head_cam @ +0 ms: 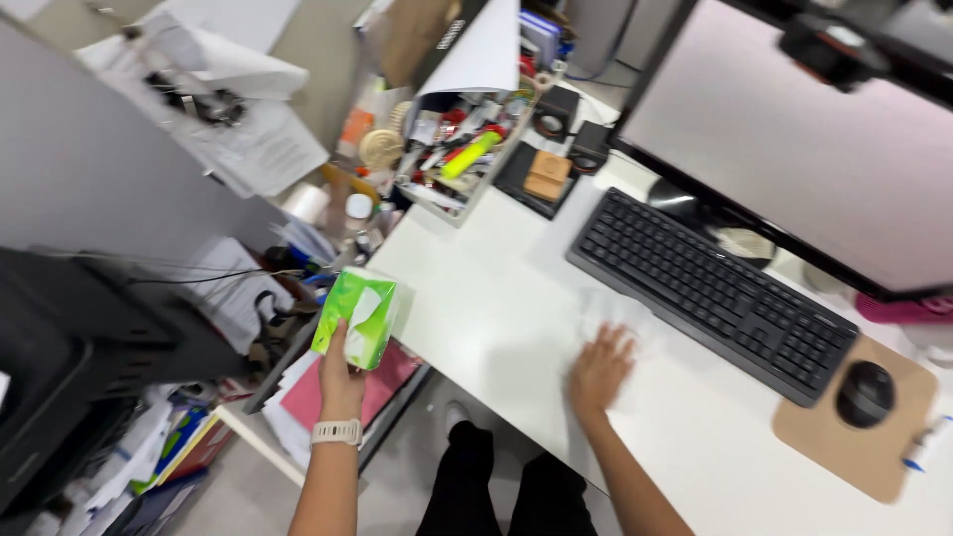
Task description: Clean the desk surface and monitor using wet wipes.
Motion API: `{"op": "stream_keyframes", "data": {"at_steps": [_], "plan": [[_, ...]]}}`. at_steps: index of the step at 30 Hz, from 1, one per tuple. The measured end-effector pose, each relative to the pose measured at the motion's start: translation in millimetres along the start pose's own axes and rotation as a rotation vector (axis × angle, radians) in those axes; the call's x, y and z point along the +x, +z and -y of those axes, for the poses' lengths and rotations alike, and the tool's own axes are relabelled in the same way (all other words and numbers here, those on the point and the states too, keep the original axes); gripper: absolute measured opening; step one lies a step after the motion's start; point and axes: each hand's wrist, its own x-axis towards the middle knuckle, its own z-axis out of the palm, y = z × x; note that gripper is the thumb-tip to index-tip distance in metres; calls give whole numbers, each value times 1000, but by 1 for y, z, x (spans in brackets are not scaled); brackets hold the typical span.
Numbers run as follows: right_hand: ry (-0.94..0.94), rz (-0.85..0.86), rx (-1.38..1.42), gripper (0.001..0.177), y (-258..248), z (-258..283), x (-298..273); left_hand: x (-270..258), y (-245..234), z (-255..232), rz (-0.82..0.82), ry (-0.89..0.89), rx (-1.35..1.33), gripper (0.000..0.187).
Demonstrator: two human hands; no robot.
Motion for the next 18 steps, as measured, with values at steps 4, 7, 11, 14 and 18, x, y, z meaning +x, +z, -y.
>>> {"op": "stream_keyframes", "data": {"at_steps": [4, 7, 11, 14, 18], "plan": [[9, 82, 25, 58, 37, 123, 28, 16, -63, -34, -143, -11, -51, 52], [78, 126, -4, 60, 51, 185, 52, 15, -97, -53, -236, 3, -59, 53], [-8, 202, -12, 61, 66, 243, 65, 18, -136, -65, -277, 8, 7, 54], [-139, 228, -47, 61, 77, 275, 46, 20, -145, -69, -270, -17, 26, 53], [-458, 319, -54, 62, 51, 294, -8, 22, -142, -66, -214, -22, -3, 52]]}}
